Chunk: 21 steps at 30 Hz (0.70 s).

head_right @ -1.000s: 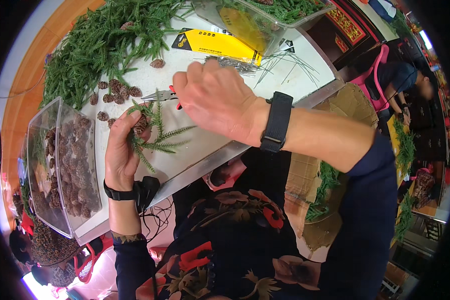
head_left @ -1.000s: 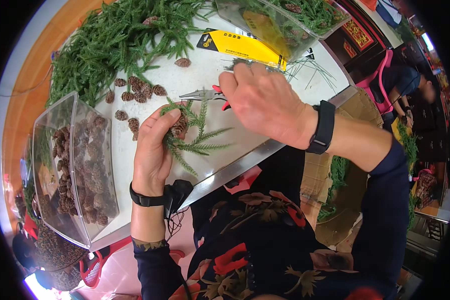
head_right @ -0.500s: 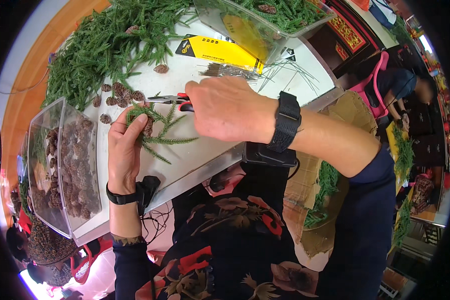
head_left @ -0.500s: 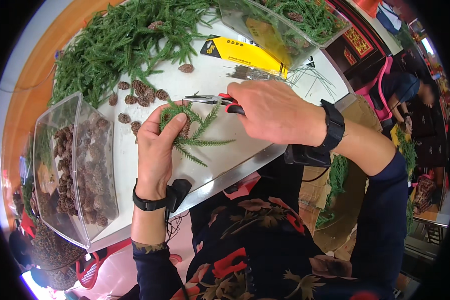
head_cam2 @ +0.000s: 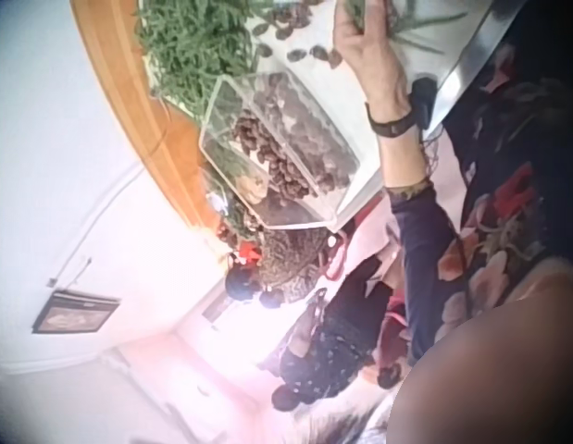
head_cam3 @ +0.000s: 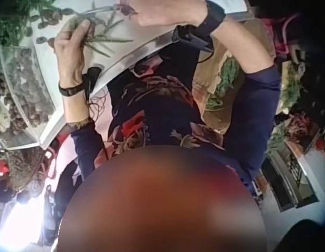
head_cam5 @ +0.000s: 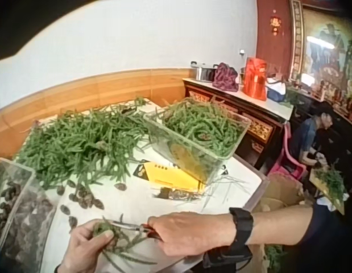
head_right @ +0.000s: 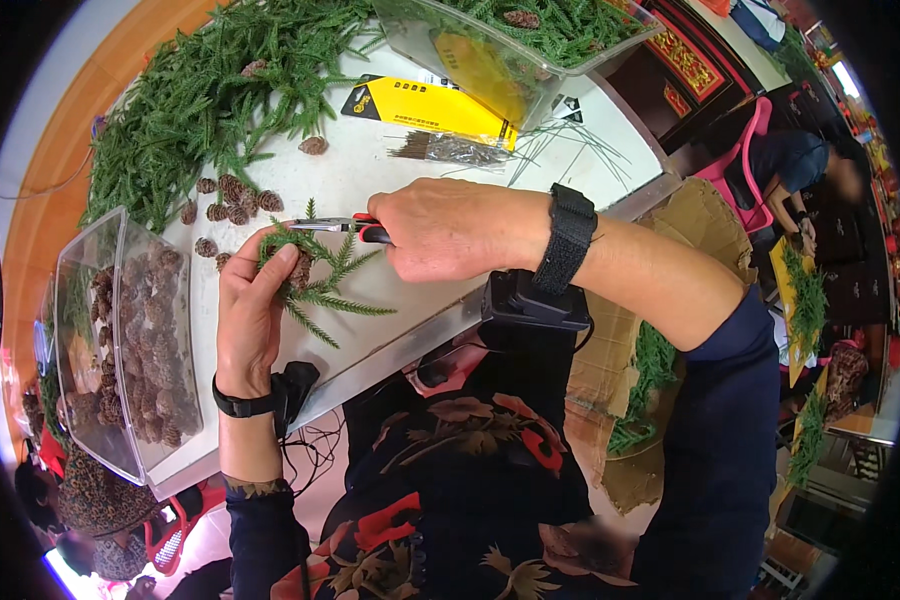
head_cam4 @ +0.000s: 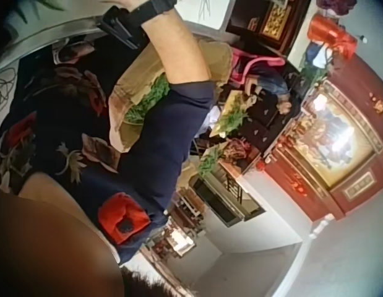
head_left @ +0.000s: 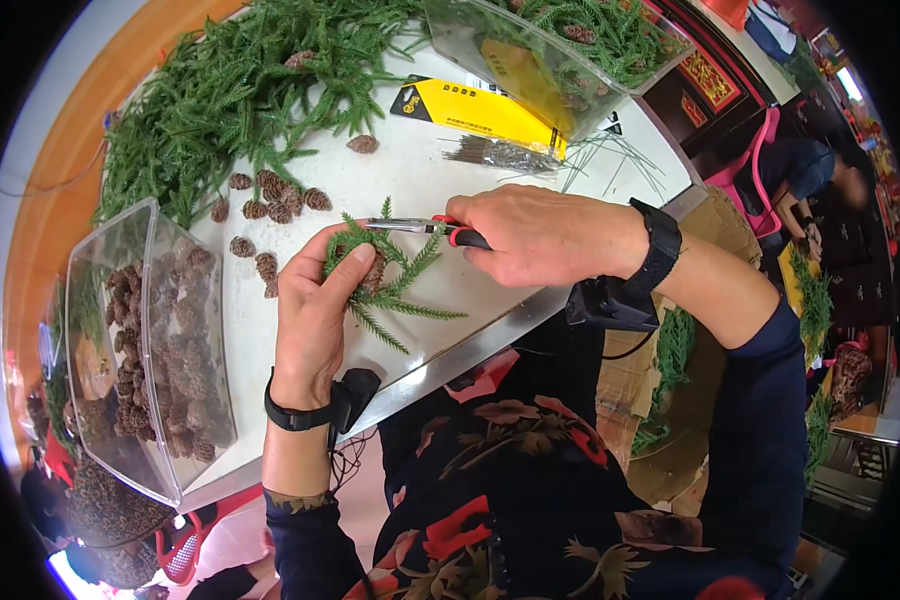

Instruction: Preparing decorative evergreen sprigs and pinecones for floral arrangements.

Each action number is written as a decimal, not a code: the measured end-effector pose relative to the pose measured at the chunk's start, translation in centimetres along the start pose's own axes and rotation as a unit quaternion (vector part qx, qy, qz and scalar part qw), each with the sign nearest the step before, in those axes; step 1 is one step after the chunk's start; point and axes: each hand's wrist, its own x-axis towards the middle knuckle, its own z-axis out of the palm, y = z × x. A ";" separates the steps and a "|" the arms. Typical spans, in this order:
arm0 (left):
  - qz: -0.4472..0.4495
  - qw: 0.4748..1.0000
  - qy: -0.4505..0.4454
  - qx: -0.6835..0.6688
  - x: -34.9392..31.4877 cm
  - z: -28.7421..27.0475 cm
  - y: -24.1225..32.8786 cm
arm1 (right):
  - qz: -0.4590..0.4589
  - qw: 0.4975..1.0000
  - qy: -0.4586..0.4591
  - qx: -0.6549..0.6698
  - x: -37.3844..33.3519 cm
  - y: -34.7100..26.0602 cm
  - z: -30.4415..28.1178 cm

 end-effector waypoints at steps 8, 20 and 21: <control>-0.027 0.999 0.018 -0.003 0.1 0.0 -0.1 | 0.038 0.998 0.044 -0.028 0.1 -0.8 1.7; -0.007 1.000 -0.003 0.027 0.6 -0.5 -0.5 | 0.030 0.989 0.136 -0.042 -0.2 -0.3 3.2; -0.008 0.999 -0.006 0.034 0.5 -0.5 -0.4 | 0.025 0.990 0.139 -0.029 -0.4 -0.2 3.4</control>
